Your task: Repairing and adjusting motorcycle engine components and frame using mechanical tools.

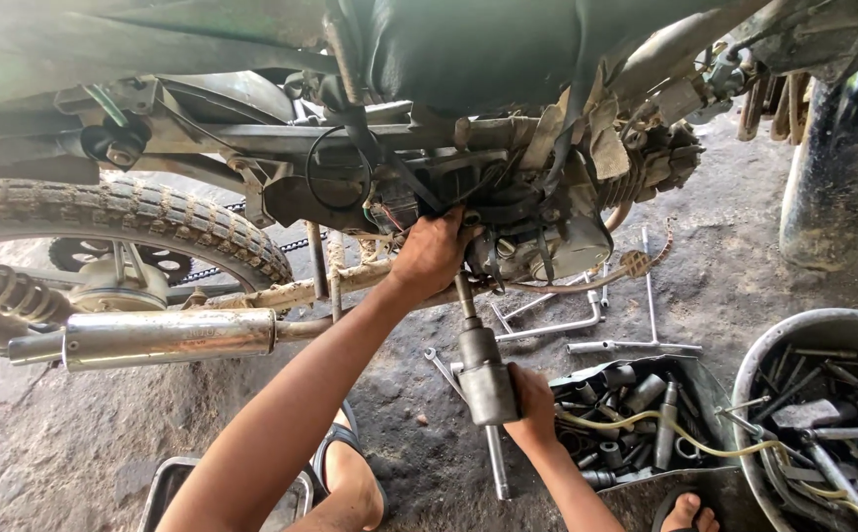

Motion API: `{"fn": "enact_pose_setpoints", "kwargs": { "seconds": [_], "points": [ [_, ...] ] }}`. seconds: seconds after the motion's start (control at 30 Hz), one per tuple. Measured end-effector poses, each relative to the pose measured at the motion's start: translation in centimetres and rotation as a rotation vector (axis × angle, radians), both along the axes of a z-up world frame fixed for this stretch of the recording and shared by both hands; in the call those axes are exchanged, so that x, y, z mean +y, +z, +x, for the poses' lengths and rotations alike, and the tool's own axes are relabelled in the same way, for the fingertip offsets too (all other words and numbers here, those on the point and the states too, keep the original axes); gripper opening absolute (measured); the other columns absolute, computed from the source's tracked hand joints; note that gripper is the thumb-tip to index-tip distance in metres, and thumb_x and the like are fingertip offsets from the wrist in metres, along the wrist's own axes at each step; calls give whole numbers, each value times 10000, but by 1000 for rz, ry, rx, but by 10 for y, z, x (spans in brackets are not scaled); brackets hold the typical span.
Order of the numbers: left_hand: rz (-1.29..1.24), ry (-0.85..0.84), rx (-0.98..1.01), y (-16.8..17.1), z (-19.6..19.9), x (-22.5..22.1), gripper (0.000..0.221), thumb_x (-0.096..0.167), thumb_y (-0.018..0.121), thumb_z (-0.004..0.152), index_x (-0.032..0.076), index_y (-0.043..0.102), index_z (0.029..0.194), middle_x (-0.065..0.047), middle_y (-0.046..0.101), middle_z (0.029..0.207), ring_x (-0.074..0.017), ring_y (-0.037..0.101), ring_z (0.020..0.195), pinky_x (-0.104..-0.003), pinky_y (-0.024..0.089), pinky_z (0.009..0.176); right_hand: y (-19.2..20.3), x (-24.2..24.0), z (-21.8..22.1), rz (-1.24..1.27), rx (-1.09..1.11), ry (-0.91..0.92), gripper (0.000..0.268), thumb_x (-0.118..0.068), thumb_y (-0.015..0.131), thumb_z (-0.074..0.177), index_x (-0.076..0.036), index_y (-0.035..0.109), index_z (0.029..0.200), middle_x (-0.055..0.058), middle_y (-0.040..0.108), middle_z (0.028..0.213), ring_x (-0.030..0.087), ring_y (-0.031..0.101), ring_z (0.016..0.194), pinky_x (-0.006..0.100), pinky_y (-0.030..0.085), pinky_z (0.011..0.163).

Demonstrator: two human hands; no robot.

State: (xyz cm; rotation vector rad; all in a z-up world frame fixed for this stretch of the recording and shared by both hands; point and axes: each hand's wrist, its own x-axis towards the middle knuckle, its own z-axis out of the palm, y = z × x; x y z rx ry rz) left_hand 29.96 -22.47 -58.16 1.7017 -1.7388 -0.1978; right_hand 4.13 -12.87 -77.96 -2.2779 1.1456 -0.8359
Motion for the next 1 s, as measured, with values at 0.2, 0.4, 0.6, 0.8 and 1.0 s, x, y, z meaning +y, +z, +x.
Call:
{"fn": "enact_pose_setpoints", "kwargs": {
  "seconds": [0.2,0.4,0.6,0.8,1.0],
  "points": [
    [119,49,-5,0,4,2,383,269,617,988,15,591,1273,-265,660,1145,-480,619,1027,-551,519,891,51,-11,-3,8,-76,33,302,-222,767,752,-77,628,978,84,637,766,322,629,738,454,464,705],
    [78,-19,-128,-12,18,-6,406,206,661,941,-8,582,1277,-291,619,1226,-500,582,1082,-561,500,939,39,-3,1,64,-55,23,258,-225,795,760,-96,606,880,90,659,800,322,652,797,453,472,736],
    [221,-15,-100,-1,20,-7,304,154,698,881,-9,654,1134,-262,695,1083,-447,671,1034,-494,571,900,48,-5,6,8,-226,40,291,-256,833,761,-131,644,943,44,699,794,250,681,753,404,522,705],
    [501,-51,-517,49,-10,-19,162,90,731,831,48,744,988,-173,750,987,-344,737,934,-433,600,770,30,-9,1,-82,-107,41,326,-232,812,809,-101,648,1058,34,646,724,219,642,664,398,469,647],
    [652,-253,-1126,67,-45,-35,193,209,808,744,134,786,920,-43,754,946,-261,721,900,-391,591,668,46,-12,2,-157,-104,42,287,-232,715,812,-94,634,1050,68,635,770,261,621,713,418,461,684]
  ]
}}
